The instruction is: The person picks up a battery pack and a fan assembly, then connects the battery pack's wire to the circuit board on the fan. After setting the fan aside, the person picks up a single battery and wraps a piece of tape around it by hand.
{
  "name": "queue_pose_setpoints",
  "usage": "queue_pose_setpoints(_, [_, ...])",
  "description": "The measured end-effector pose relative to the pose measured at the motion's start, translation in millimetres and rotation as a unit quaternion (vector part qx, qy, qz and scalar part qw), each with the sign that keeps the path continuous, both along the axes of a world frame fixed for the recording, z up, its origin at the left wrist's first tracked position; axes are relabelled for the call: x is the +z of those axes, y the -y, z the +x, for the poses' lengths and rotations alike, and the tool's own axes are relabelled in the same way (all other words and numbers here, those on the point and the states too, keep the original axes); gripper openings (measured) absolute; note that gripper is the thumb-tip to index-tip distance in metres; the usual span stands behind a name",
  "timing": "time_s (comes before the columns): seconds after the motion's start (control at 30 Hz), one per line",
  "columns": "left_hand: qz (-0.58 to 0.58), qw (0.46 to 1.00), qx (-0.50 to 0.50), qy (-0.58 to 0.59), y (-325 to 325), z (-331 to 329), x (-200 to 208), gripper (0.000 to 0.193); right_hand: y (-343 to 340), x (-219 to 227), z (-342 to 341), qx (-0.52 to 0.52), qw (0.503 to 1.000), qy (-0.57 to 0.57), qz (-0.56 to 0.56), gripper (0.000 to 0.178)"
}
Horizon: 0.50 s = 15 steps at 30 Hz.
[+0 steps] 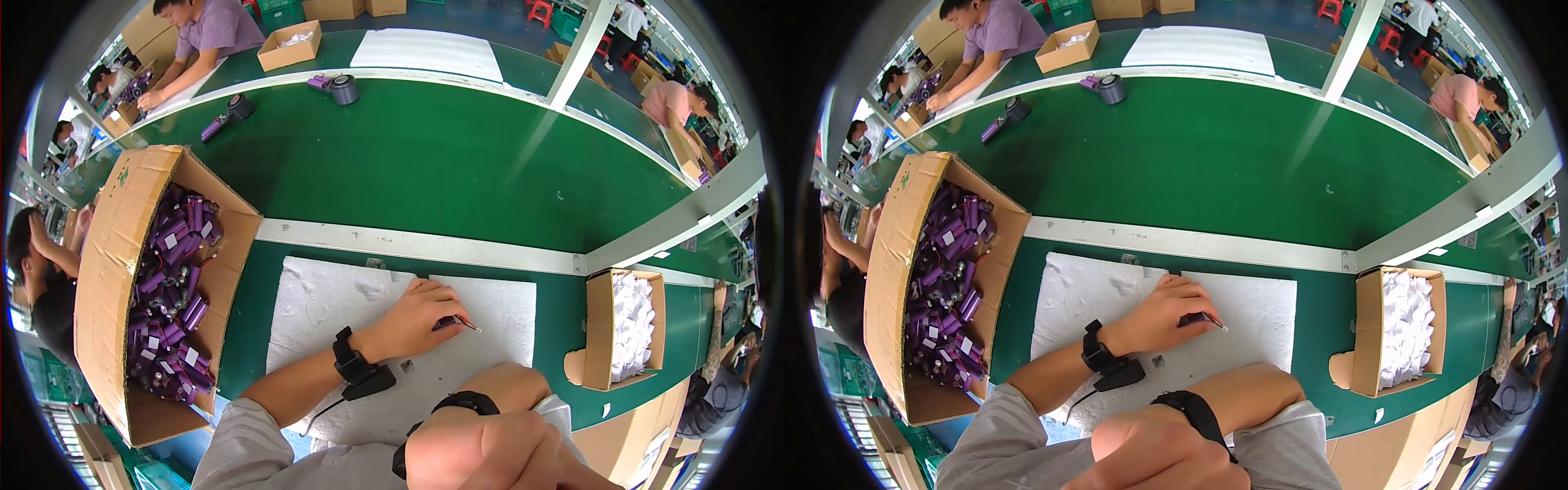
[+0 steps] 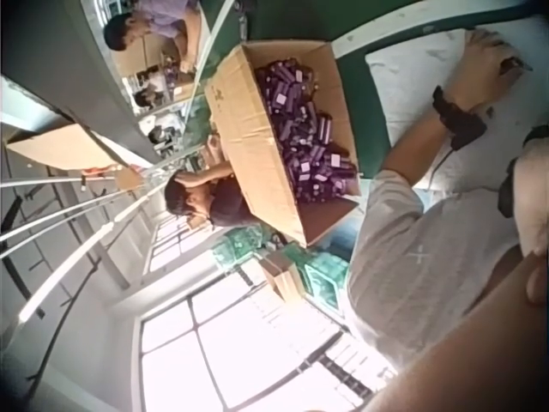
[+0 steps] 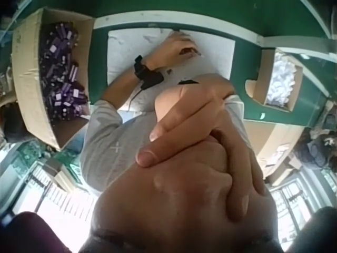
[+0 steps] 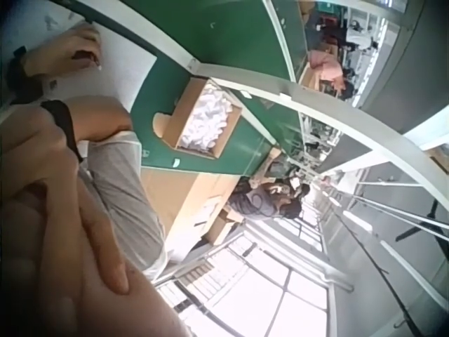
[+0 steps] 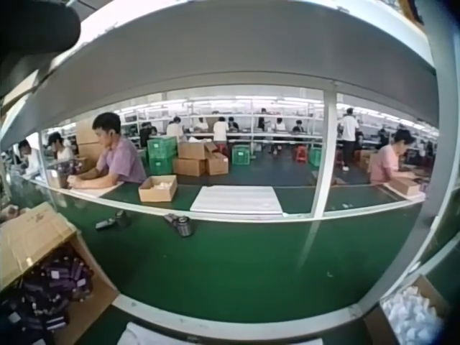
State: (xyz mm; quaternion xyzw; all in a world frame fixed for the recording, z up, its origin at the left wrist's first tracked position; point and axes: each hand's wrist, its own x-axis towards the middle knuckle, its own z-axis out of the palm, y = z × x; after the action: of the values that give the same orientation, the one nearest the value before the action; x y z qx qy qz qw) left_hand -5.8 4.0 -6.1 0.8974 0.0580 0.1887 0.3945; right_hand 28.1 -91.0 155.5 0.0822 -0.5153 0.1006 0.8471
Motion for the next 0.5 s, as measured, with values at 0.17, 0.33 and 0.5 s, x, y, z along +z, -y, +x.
queue_pose_setpoints(0.17, [-0.016, 1.0, -0.004, -0.002, 0, 2, 1, 0.009, -3, -4, 1, -0.005, 0.997, -0.016, 0.07, 0.047])
queue_pose_setpoints(0.33, [-0.013, 1.0, 0.001, 0.004, 1, 2, 1, 0.011, 1, -1, 5, 0.007, 1.0, 0.009, 0.004, 0.048])
queue_pose_setpoints(0.5, [-0.021, 1.0, 0.006, 0.009, 0, 0, -1, 0.009, 17, 8, 8, 0.042, 0.99, 0.056, -0.126, 0.047])
